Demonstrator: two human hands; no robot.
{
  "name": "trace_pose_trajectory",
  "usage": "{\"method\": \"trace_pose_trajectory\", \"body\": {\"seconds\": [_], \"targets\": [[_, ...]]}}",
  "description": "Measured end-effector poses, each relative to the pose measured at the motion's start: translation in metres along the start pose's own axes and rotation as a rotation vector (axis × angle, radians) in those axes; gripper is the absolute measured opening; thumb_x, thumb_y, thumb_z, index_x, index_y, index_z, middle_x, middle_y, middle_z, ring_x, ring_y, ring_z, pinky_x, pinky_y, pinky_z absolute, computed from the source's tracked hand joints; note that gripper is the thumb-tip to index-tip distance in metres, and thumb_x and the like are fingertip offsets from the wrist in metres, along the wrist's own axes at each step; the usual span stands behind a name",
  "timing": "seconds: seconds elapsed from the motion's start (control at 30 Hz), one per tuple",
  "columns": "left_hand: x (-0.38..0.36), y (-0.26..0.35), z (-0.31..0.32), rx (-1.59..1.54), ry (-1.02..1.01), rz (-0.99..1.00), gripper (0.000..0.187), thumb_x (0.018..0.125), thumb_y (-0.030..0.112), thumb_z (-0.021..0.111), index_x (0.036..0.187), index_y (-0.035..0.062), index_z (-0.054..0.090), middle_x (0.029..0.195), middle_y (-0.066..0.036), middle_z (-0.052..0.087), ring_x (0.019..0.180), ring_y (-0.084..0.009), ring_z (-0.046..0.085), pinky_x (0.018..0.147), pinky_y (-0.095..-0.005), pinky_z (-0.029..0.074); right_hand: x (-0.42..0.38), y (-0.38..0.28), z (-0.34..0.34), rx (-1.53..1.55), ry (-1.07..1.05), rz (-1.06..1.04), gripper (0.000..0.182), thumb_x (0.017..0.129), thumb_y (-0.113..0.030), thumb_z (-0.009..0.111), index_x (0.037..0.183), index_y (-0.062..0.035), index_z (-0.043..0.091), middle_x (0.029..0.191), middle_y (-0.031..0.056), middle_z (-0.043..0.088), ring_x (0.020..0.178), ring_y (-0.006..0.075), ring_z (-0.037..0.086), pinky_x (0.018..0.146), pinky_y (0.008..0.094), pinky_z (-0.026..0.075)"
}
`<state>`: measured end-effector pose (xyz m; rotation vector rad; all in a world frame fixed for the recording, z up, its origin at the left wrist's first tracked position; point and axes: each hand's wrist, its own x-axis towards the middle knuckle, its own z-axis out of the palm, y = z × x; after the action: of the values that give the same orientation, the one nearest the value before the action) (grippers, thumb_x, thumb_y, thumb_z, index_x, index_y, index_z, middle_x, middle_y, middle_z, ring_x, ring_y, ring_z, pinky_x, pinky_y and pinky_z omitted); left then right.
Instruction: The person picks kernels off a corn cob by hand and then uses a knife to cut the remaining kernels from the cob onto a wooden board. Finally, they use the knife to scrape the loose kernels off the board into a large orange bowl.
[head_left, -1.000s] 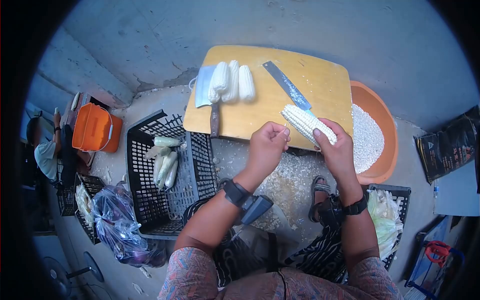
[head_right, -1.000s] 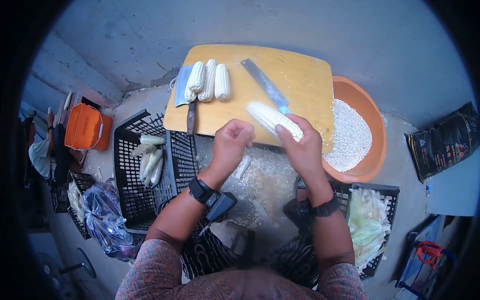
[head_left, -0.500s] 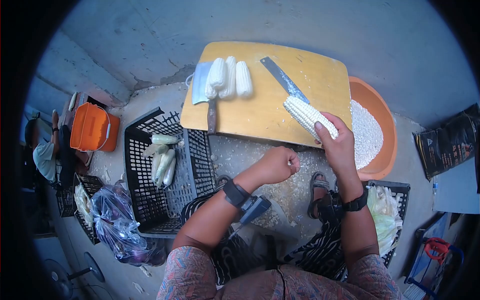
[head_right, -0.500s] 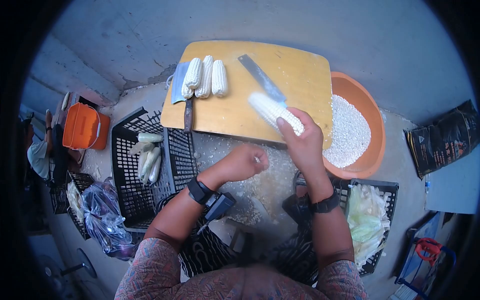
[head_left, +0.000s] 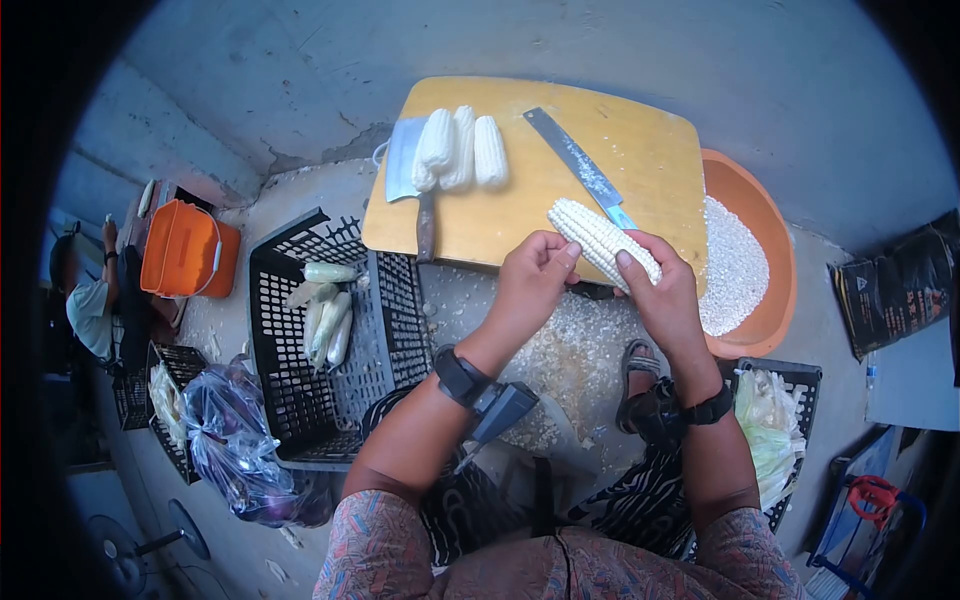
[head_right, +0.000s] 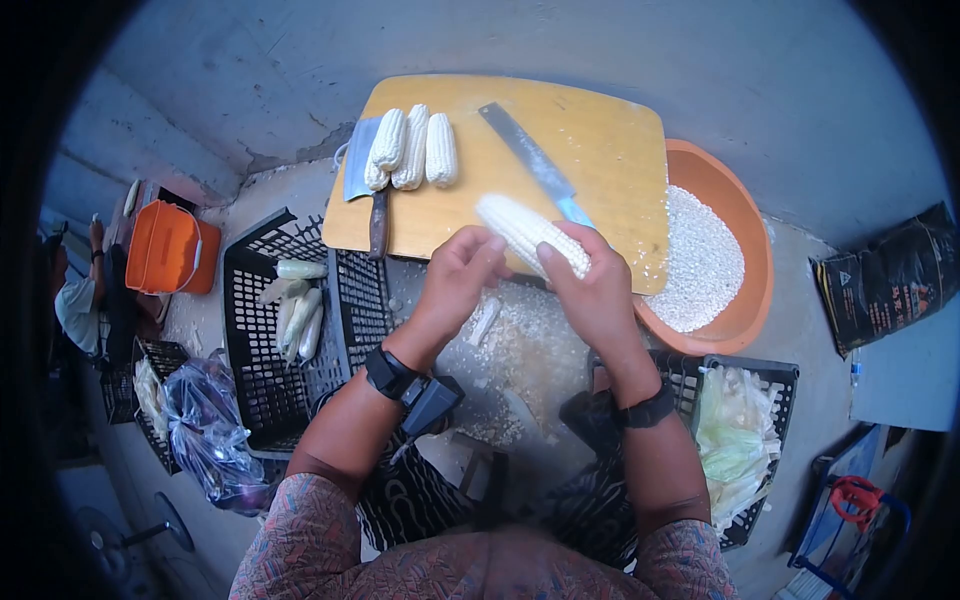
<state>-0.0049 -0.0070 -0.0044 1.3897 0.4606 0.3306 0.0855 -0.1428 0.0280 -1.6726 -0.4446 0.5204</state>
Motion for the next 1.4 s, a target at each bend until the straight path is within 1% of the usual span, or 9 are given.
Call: {"method": "trace_pose_trajectory", "body": {"seconds": [0.07, 0.17, 0.57, 0.9, 1.0, 1.07, 1.2, 1.27, 1.4], "targets": [[0.001, 0.0, -0.002, -0.104, 0.026, -0.021, 0.023, 0.09, 0.025, 0.055, 0.096, 0.0023, 0.056, 0.079, -0.001, 0.058, 0.068, -0.0076, 0.055, 0.061, -0.0212, 0.043, 0.002, 0.006, -0.001, -0.15, 0.0, -0.155, 0.041, 0.079, -0.019, 0.068, 0.112, 0.0025, 0.054, 0.087, 0.0099, 0.064, 0.078, 0.0108, 0.059, 0.069, 0.0246, 0.047], [0.0, 0.003, -0.003, -0.132, 0.03, -0.04, 0.021, 0.089, 0.022, 0.057, 0.094, 0.0021, 0.057, 0.075, 0.001, 0.057, 0.064, -0.0069, 0.054, 0.06, -0.02, 0.043, -0.002, 0.0, 0.001, -0.115, -0.069, -0.065, 0.044, 0.078, -0.02, 0.068, 0.112, 0.0029, 0.052, 0.088, 0.0116, 0.064, 0.079, 0.0111, 0.059, 0.069, 0.0248, 0.046], [0.003, 0.005, -0.006, -0.088, -0.034, -0.028, 0.018, 0.09, 0.021, 0.055, 0.081, 0.0052, 0.054, 0.062, 0.0, 0.053, 0.055, -0.0061, 0.048, 0.053, -0.0189, 0.038, -0.001, 0.004, -0.001, -0.082, -0.064, -0.069, 0.04, 0.082, -0.023, 0.064, 0.109, 0.0046, 0.053, 0.095, 0.0128, 0.063, 0.088, 0.014, 0.058, 0.077, 0.0262, 0.045], [-0.002, 0.006, -0.004, -0.07, -0.141, 0.027, 0.015, 0.09, 0.016, 0.052, 0.078, 0.0067, 0.052, 0.063, 0.002, 0.05, 0.055, -0.0053, 0.046, 0.054, -0.019, 0.037, 0.004, 0.01, -0.003, 0.008, -0.031, -0.025, 0.035, 0.085, -0.024, 0.06, 0.107, 0.0038, 0.055, 0.096, 0.0106, 0.062, 0.09, 0.0127, 0.056, 0.08, 0.0254, 0.043], [-0.005, 0.007, -0.002, 0.044, -0.197, -0.017, 0.016, 0.089, 0.016, 0.052, 0.076, 0.0065, 0.051, 0.063, 0.002, 0.049, 0.056, -0.0052, 0.045, 0.053, -0.0194, 0.038, 0.004, 0.008, -0.002, 0.092, -0.044, 0.0, 0.036, 0.087, -0.025, 0.058, 0.108, 0.0033, 0.054, 0.094, 0.0087, 0.062, 0.085, 0.0105, 0.056, 0.074, 0.0242, 0.045], [-0.005, 0.005, -0.002, 0.175, -0.244, -0.06, 0.017, 0.088, 0.016, 0.054, 0.076, 0.0049, 0.052, 0.061, 0.003, 0.048, 0.055, -0.0065, 0.046, 0.053, -0.0209, 0.039, 0.003, 0.0, 0.0, 0.133, -0.065, 0.047, 0.036, 0.092, -0.025, 0.049, 0.114, 0.0039, 0.049, 0.092, 0.0087, 0.061, 0.069, 0.0109, 0.058, 0.063, 0.0233, 0.048], [-0.001, -0.002, -0.007, 0.267, -0.373, -0.183, 0.022, 0.086, 0.02, 0.059, 0.072, 0.0026, 0.054, 0.066, -0.004, 0.054, 0.057, -0.0096, 0.052, 0.052, -0.0261, 0.042, 0.004, 0.0, -0.002, 0.186, -0.081, 0.056, 0.035, 0.093, -0.025, 0.046, 0.114, 0.0037, 0.049, 0.091, 0.009, 0.061, 0.069, 0.0112, 0.058, 0.063, 0.0236, 0.048], [0.001, -0.016, -0.011, 0.613, -0.176, 0.283, 0.022, 0.085, 0.022, 0.059, 0.092, 0.0003, 0.057, 0.083, -0.01, 0.059, 0.072, -0.0121, 0.057, 0.059, -0.0257, 0.045, 0.004, 0.0, -0.002, 0.219, -0.101, 0.055, 0.037, 0.095, -0.027, 0.042, 0.114, 0.0038, 0.049, 0.089, 0.0103, 0.062, 0.069, 0.0122, 0.059, 0.064, 0.024, 0.048], [0.002, -0.005, -0.008, 0.382, 0.075, 0.179, 0.036, 0.086, 0.023, 0.06, 0.11, -0.0009, 0.05, 0.097, -0.011, 0.059, 0.084, -0.013, 0.058, 0.066, -0.0247, 0.046, 0.003, -0.002, -0.003, 0.313, -0.169, 0.104, 0.039, 0.095, -0.029, 0.041, 0.113, 0.004, 0.05, 0.087, 0.0114, 0.062, 0.07, 0.0133, 0.06, 0.064, 0.0247, 0.048]]}}
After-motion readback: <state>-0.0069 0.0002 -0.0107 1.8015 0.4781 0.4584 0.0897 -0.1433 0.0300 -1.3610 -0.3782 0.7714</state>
